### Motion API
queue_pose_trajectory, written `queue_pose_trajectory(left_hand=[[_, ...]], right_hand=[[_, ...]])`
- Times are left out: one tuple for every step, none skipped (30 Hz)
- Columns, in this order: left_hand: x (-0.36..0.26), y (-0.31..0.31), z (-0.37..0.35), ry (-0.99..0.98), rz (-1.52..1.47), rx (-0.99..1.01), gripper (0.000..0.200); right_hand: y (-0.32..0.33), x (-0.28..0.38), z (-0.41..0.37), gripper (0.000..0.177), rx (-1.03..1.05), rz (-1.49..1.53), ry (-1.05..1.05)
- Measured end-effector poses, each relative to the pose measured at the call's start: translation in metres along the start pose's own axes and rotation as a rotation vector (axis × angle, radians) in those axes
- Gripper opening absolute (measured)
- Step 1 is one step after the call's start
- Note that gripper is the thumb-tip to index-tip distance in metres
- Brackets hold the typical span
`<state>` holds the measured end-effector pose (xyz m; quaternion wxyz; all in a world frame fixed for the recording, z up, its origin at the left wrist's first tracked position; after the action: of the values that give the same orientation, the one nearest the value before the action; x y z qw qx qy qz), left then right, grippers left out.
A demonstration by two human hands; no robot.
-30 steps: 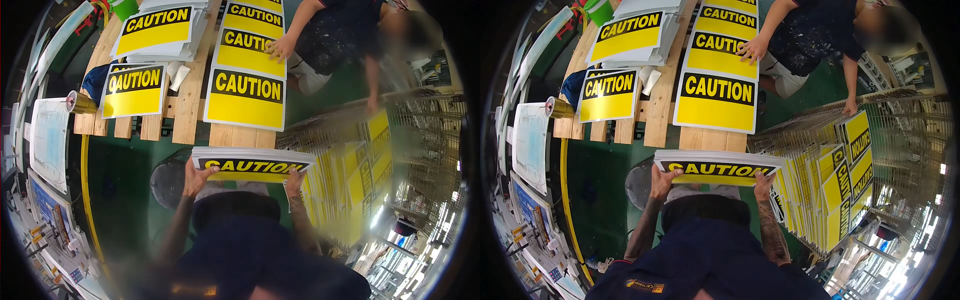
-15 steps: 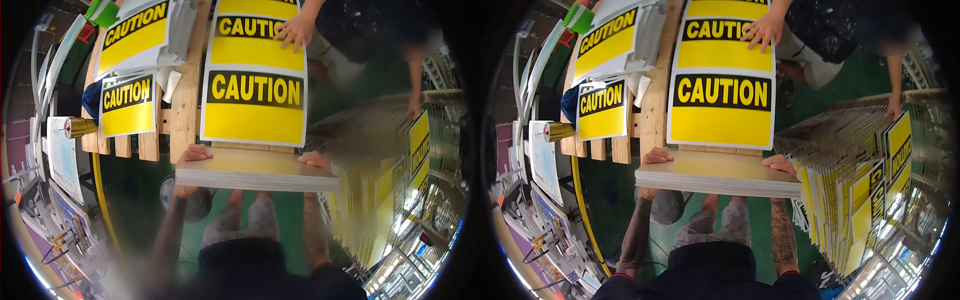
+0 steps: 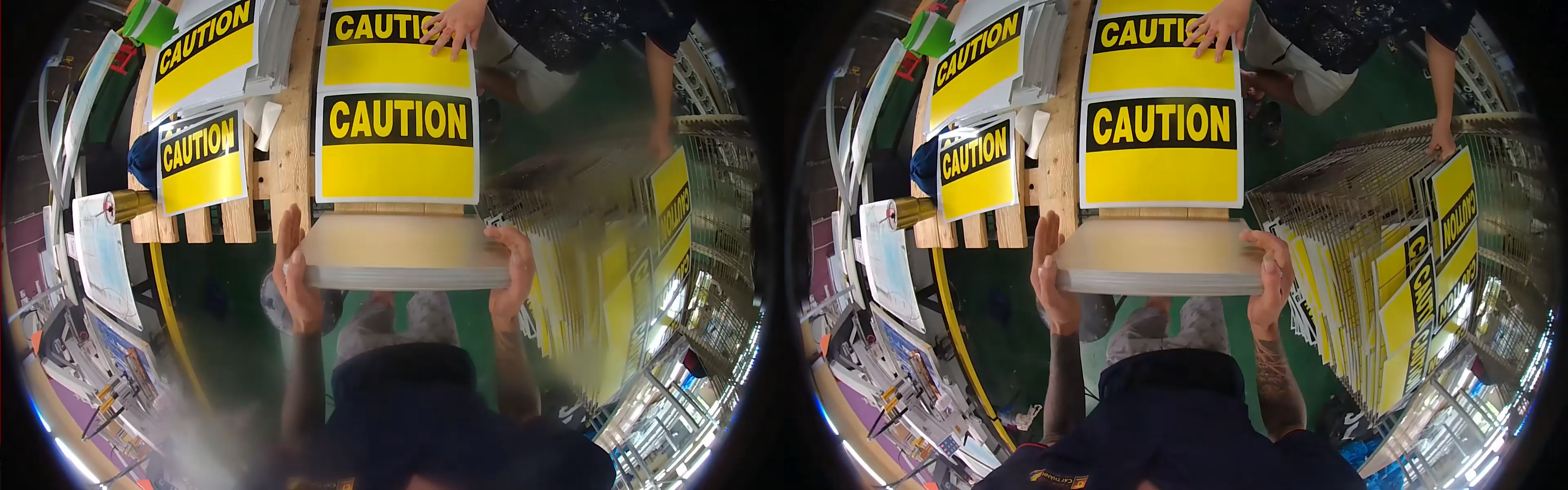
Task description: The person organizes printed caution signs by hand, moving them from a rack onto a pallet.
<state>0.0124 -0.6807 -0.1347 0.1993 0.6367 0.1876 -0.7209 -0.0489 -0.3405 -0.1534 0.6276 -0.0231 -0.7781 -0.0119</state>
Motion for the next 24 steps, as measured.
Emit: queue_pose_trajectory(left_hand=[[0.003,0.003,-0.001,-0.013,-0.022,0.013,0.087],[0.008,0.007,-0.002,-0.027,-0.043,0.028,0.087],[0.014,0.01,0.0,-0.048,-0.068,0.046,0.086],[0.018,0.011,0.007,-0.073,-0.095,0.064,0.086],[0.022,0.011,0.009,-0.09,-0.122,0.084,0.085],[0.025,0.012,0.009,-0.101,-0.149,0.102,0.085],[0.025,0.011,0.011,-0.081,-0.137,0.111,0.084],[0.024,0.01,0.015,-0.064,-0.125,0.117,0.084],[0.023,0.01,0.018,-0.045,-0.11,0.121,0.083],[0.023,0.012,0.017,-0.047,-0.112,0.136,0.082],[0.024,0.015,0.016,-0.048,-0.113,0.153,0.08],[0.024,0.017,0.018,-0.051,-0.115,0.176,0.079],[0.024,0.019,0.019,-0.04,-0.105,0.196,0.078],[0.024,0.021,0.019,-0.028,-0.095,0.215,0.077],[0.024,0.022,0.019,-0.018,-0.086,0.234,0.076],[0.025,0.024,0.019,-0.005,-0.11,0.211,0.075],[0.027,0.023,0.021,0.007,-0.138,0.192,0.074],[0.029,0.021,0.023,0.018,-0.17,0.175,0.074],[0.028,0.019,0.025,0.01,-0.149,0.167,0.073],[0.026,0.017,0.027,0.004,-0.129,0.158,0.071],[0.024,0.014,0.029,-0.004,-0.112,0.149,0.07],[0.021,0.01,0.032,-0.013,-0.098,0.14,0.069],[0.019,0.008,0.033,-0.02,-0.082,0.131,0.068],[0.016,0.006,0.033,-0.028,-0.065,0.121,0.068]], right_hand=[[-0.001,0.002,-0.002,0.048,0.008,0.06,-0.044],[-0.001,0.002,-0.003,0.052,0.003,0.056,-0.073],[-0.002,0.001,0.0,0.055,-0.003,0.054,-0.095],[-0.003,0.0,0.005,0.059,-0.011,0.053,-0.112],[-0.004,0.002,0.009,0.057,0.006,0.092,-0.086],[-0.006,0.003,0.01,0.056,0.022,0.129,-0.065],[-0.007,0.004,0.012,0.054,0.038,0.167,-0.042],[-0.007,0.002,0.014,0.054,0.047,0.157,0.007],[-0.006,-0.002,0.014,0.053,0.059,0.147,0.054],[-0.008,-0.001,0.015,0.053,0.073,0.137,0.098],[-0.007,-0.003,0.016,0.052,0.071,0.132,0.077],[-0.005,-0.006,0.019,0.051,0.065,0.129,0.059],[-0.006,-0.004,0.021,0.051,0.057,0.125,0.04],[-0.007,-0.001,0.02,0.05,0.057,0.116,0.042],[-0.009,0.002,0.021,0.05,0.057,0.108,0.046],[-0.01,0.007,0.023,0.05,0.056,0.099,0.055],[-0.011,0.01,0.024,0.05,0.071,0.075,0.065],[-0.01,0.013,0.025,0.049,0.083,0.05,0.078],[-0.009,0.014,0.026,0.049,0.093,0.022,0.089],[-0.007,0.012,0.027,0.049,0.101,0.036,0.085],[-0.007,0.008,0.029,0.049,0.108,0.048,0.085],[-0.006,0.006,0.031,0.049,0.115,0.059,0.086],[-0.005,0.007,0.03,0.049,0.114,0.071,0.084],[-0.005,0.006,0.027,0.049,0.113,0.084,0.081]])
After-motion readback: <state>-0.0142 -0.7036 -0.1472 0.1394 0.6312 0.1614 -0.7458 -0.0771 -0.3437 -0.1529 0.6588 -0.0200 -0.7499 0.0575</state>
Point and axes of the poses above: each hand's wrist, its own z-axis towards the middle knuckle, its own y-axis out of the back of the hand, x = y × z, the point moved 6 cm from there along z, towards the middle knuckle, and after that the axes turned 11 degrees about -y, right-handed, at the moved point
